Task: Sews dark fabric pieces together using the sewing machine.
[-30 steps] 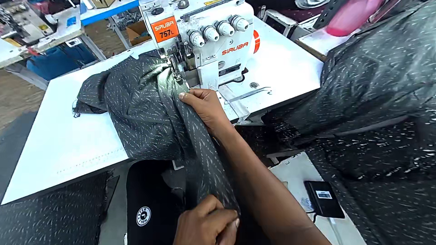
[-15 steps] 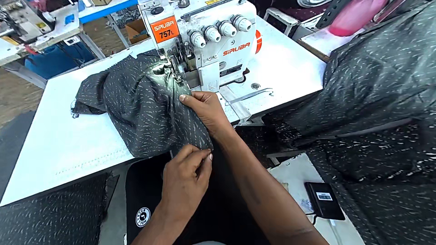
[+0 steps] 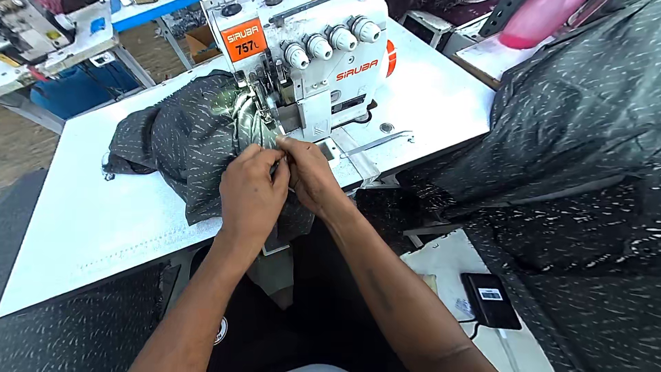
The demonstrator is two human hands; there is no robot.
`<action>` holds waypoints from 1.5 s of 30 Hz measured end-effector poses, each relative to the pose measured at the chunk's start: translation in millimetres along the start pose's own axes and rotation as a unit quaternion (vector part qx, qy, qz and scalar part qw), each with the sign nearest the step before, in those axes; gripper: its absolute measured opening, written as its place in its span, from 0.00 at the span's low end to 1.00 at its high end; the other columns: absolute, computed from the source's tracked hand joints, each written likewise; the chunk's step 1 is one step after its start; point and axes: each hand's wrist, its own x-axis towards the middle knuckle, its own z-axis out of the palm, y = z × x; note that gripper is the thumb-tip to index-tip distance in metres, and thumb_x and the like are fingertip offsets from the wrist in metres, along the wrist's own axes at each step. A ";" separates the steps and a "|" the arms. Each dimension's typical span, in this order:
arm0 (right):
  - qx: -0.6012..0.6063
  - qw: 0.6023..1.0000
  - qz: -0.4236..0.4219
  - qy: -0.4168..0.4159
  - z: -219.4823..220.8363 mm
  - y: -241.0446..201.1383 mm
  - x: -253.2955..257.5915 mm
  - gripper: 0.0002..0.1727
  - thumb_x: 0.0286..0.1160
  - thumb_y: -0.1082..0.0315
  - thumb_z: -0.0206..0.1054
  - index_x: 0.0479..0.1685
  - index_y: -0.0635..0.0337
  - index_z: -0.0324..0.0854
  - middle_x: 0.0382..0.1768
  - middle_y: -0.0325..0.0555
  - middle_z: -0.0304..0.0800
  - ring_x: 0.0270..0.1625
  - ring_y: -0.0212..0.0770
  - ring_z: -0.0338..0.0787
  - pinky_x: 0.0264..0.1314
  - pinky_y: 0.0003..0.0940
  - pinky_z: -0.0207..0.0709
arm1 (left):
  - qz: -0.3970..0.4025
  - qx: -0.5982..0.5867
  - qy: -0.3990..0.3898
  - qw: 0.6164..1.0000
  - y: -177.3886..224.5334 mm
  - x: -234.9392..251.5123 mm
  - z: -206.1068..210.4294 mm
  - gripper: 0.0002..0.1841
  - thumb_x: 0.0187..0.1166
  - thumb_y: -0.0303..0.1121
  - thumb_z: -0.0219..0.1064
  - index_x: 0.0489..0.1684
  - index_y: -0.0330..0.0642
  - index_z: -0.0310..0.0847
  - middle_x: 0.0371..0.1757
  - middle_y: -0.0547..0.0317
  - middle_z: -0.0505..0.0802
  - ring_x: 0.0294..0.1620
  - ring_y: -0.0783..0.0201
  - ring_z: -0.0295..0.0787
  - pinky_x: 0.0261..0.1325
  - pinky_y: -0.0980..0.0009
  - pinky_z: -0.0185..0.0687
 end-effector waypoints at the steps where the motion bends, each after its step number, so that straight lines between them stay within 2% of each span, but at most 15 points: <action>1: 0.030 0.999 0.016 0.000 2.5 -0.1 -5.8 0.26 0.95 0.51 0.45 0.36 0.58 0.81 0.26 0.40 0.86 0.27 0.31 0.88 0.32 0.30 0.86 | -0.002 0.007 -0.002 1.000 -0.5 7.6 -1.4 0.10 0.84 0.37 0.66 0.45 0.46 0.94 0.37 0.58 0.89 0.35 0.60 0.86 0.34 0.57 0.80; 4: 0.044 0.998 0.016 -0.040 6.3 19.4 -36.4 0.28 0.94 0.45 0.38 0.49 0.50 0.83 0.32 0.36 0.90 0.29 0.28 0.88 0.34 0.27 0.85 | 0.002 0.033 0.002 0.999 -6.0 31.4 -1.1 0.11 0.83 0.38 0.66 0.43 0.48 0.95 0.38 0.56 0.92 0.40 0.57 0.90 0.40 0.53 0.83; 9: -0.046 0.985 0.053 -0.157 34.7 32.4 -38.0 0.09 0.81 0.74 0.55 0.49 0.53 0.79 0.34 0.32 0.85 0.33 0.23 0.83 0.39 0.22 0.79 | -0.013 0.091 -0.046 0.995 -6.5 51.9 -9.2 0.15 0.88 0.41 0.60 0.42 0.44 0.92 0.38 0.47 0.92 0.40 0.46 0.91 0.38 0.43 0.81; 12: -0.252 0.960 -0.009 -0.123 39.2 26.2 -39.2 0.07 0.80 0.77 0.62 0.50 0.64 0.83 0.30 0.41 0.86 0.27 0.29 0.82 0.30 0.28 0.78 | -0.019 0.095 -0.068 0.993 -6.8 57.5 -10.9 0.14 0.86 0.40 0.61 0.43 0.43 0.91 0.37 0.47 0.92 0.40 0.45 0.91 0.39 0.42 0.82; 15: -0.229 0.970 -0.072 -0.027 12.3 33.4 -41.7 0.16 0.85 0.74 0.49 0.59 0.64 0.82 0.41 0.43 0.93 0.37 0.34 0.92 0.43 0.36 0.90 | -0.002 0.073 -0.064 0.995 -8.4 49.1 -12.8 0.11 0.83 0.38 0.64 0.43 0.44 0.91 0.37 0.50 0.92 0.40 0.48 0.91 0.39 0.44 0.83; 19: -0.136 0.989 -0.050 0.031 -1.5 2.5 -16.5 0.34 0.96 0.46 0.36 0.40 0.61 0.83 0.29 0.39 0.91 0.31 0.32 0.92 0.37 0.34 0.90 | 0.006 0.039 -0.062 0.997 -3.0 30.4 -10.5 0.09 0.85 0.39 0.66 0.45 0.46 0.91 0.39 0.52 0.93 0.37 0.52 0.90 0.35 0.49 0.82; 23: -0.151 0.987 -0.034 0.032 -0.8 -14.7 1.9 0.27 0.90 0.52 0.59 0.25 0.65 0.85 0.19 0.43 0.85 0.22 0.34 0.85 0.27 0.32 0.83 | 0.077 -0.001 -0.073 0.994 -14.7 13.9 -12.4 0.08 0.82 0.39 0.68 0.41 0.49 0.92 0.35 0.63 0.90 0.33 0.63 0.87 0.34 0.58 0.83; 26: -0.176 0.984 -0.020 0.030 -5.3 -12.4 -2.2 0.15 0.82 0.64 0.69 0.33 0.67 0.87 0.25 0.48 0.89 0.25 0.36 0.88 0.28 0.33 0.85 | 0.076 -0.082 -0.035 0.993 -33.7 -8.5 -33.5 0.12 0.80 0.43 0.70 0.51 0.49 0.93 0.48 0.65 0.91 0.27 0.74 0.78 0.27 0.74 0.76; 30: -0.130 0.991 0.002 0.035 -5.8 -7.4 -12.6 0.10 0.83 0.70 0.67 0.37 0.70 0.85 0.30 0.50 0.91 0.28 0.38 0.92 0.29 0.35 0.91 | -0.171 -0.158 -0.053 0.971 -86.0 18.6 -57.9 0.31 0.79 0.41 0.71 0.82 0.48 0.69 0.74 0.50 0.82 0.43 0.54 0.92 0.43 0.50 0.91; 34: -0.128 0.991 -0.014 0.020 -3.8 -10.4 -18.9 0.10 0.87 0.72 0.61 0.46 0.71 0.84 0.34 0.52 0.91 0.29 0.40 0.93 0.31 0.36 0.92 | -0.180 -0.152 -0.001 0.972 -110.6 46.3 -68.9 0.16 0.77 0.35 0.74 0.57 0.38 0.85 0.46 0.50 0.94 0.44 0.60 0.93 0.53 0.54 0.91; 36: -0.130 0.991 -0.019 0.021 -6.5 -10.0 -21.0 0.10 0.88 0.73 0.60 0.49 0.72 0.84 0.36 0.53 0.92 0.30 0.41 0.94 0.33 0.36 0.93 | -0.129 0.002 0.057 0.990 -114.2 58.0 -85.9 0.27 0.76 0.35 0.75 0.73 0.38 0.75 0.66 0.38 0.87 0.58 0.42 0.90 0.61 0.37 0.84; 38: -0.138 0.990 -0.019 0.022 -7.6 -8.5 -21.4 0.10 0.88 0.72 0.59 0.47 0.72 0.84 0.35 0.53 0.91 0.30 0.41 0.93 0.32 0.36 0.92 | -0.085 0.109 0.047 0.989 -100.6 60.3 -90.2 0.37 0.76 0.31 0.70 0.88 0.37 0.60 0.88 0.24 0.59 0.66 0.20 0.79 0.59 0.23 0.76; 39: -0.141 0.990 -0.019 0.022 -6.7 -9.4 -21.6 0.11 0.88 0.72 0.59 0.47 0.72 0.83 0.34 0.53 0.91 0.29 0.41 0.93 0.32 0.36 0.92 | -0.052 0.136 0.047 0.988 -85.7 56.0 -86.5 0.34 0.79 0.30 0.66 0.87 0.37 0.62 0.89 0.24 0.57 0.61 0.22 0.82 0.54 0.27 0.80; 42: -0.141 0.990 -0.016 0.019 -4.5 -10.8 -25.7 0.12 0.91 0.72 0.56 0.52 0.72 0.82 0.36 0.54 0.92 0.30 0.43 0.95 0.33 0.36 0.94 | 0.093 0.055 0.040 0.993 -41.1 29.8 -50.3 0.17 0.86 0.32 0.57 0.66 0.35 0.85 0.69 0.39 0.85 0.60 0.48 0.88 0.62 0.50 0.86; 45: -0.149 0.989 -0.013 0.014 -5.3 -10.0 -26.6 0.12 0.91 0.72 0.55 0.52 0.72 0.82 0.37 0.55 0.92 0.31 0.43 0.95 0.33 0.36 0.93 | 0.111 -0.072 0.011 0.991 -37.9 19.7 -11.1 0.14 0.85 0.31 0.59 0.55 0.42 0.92 0.59 0.55 0.92 0.62 0.61 0.86 0.64 0.63 0.82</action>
